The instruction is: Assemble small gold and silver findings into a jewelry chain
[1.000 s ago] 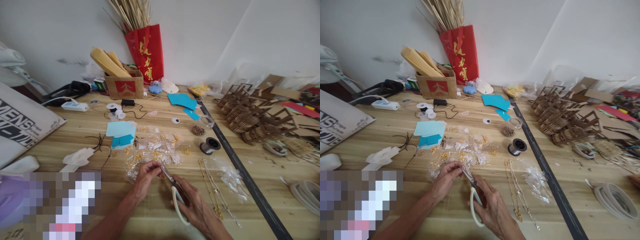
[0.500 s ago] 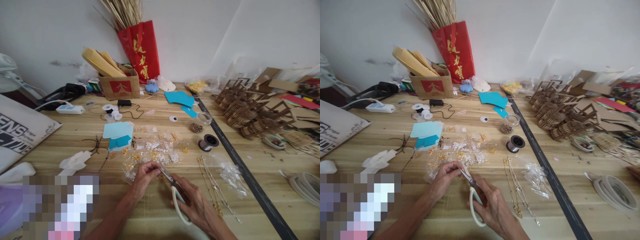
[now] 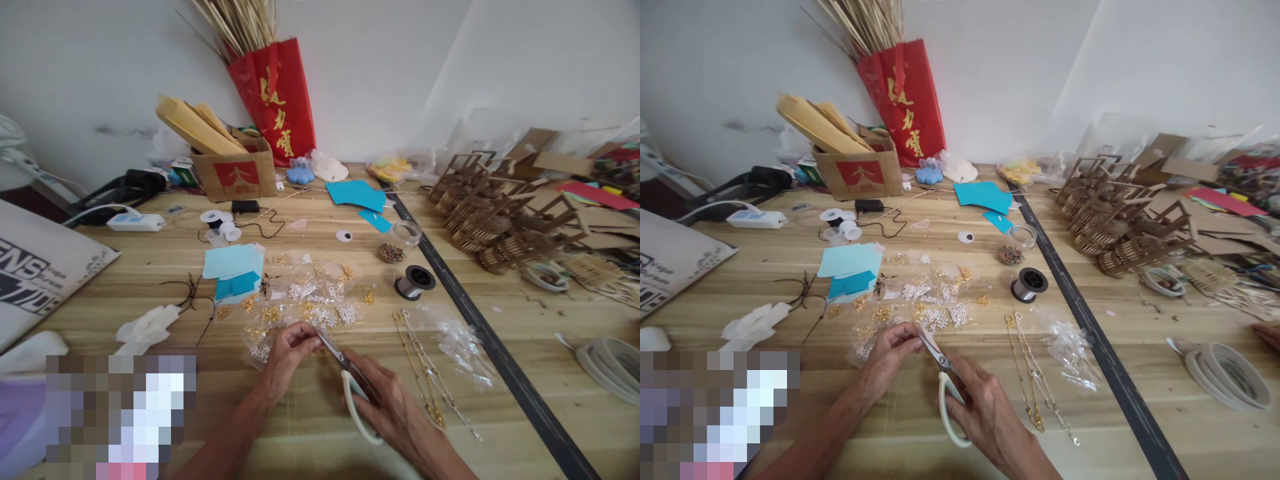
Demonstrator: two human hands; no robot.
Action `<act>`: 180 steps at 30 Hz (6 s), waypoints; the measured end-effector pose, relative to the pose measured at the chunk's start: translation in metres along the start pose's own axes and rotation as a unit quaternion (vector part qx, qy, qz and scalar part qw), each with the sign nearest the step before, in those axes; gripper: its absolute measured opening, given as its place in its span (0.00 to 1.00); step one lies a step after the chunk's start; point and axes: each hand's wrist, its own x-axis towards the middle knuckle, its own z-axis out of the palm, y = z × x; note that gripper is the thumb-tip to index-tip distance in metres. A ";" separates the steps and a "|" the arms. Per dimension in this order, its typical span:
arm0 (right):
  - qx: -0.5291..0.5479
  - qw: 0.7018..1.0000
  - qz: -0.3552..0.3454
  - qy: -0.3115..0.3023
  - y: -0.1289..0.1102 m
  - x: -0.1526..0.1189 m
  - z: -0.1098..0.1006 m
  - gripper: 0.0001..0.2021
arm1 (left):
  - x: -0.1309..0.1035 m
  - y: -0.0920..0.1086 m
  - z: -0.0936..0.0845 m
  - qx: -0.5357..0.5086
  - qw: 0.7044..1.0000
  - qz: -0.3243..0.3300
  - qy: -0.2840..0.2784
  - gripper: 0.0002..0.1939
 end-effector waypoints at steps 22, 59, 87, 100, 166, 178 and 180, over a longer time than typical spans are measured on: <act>0.002 0.999 -0.020 0.039 0.018 0.000 -0.002 0.21 | 0.001 -0.006 -0.001 -0.020 0.999 -0.003 0.034 0.08; 0.005 1.000 0.000 0.014 0.010 0.002 -0.003 0.21 | 0.002 -0.004 0.001 -0.060 0.998 -0.001 0.037 0.09; 0.017 1.000 -0.012 0.004 0.012 0.001 -0.006 0.23 | 0.002 -0.007 -0.001 -0.089 0.996 -0.011 0.024 0.11; -0.004 1.000 -0.028 -0.009 0.005 0.001 -0.011 0.22 | 0.000 -0.003 0.003 -0.118 0.993 -0.017 0.022 0.12; -0.018 0.999 0.003 -0.046 0.007 -0.001 -0.015 0.26 | 0.001 0.000 0.003 -0.139 0.989 -0.041 0.013 0.13; -0.011 0.999 -0.021 -0.027 0.008 0.001 -0.010 0.26 | -0.002 0.001 0.005 -0.142 0.989 -0.051 -0.005 0.14; -0.004 0.999 -0.022 -0.025 0.008 0.001 -0.010 0.26 | -0.002 0.000 0.005 -0.141 0.989 -0.048 -0.007 0.14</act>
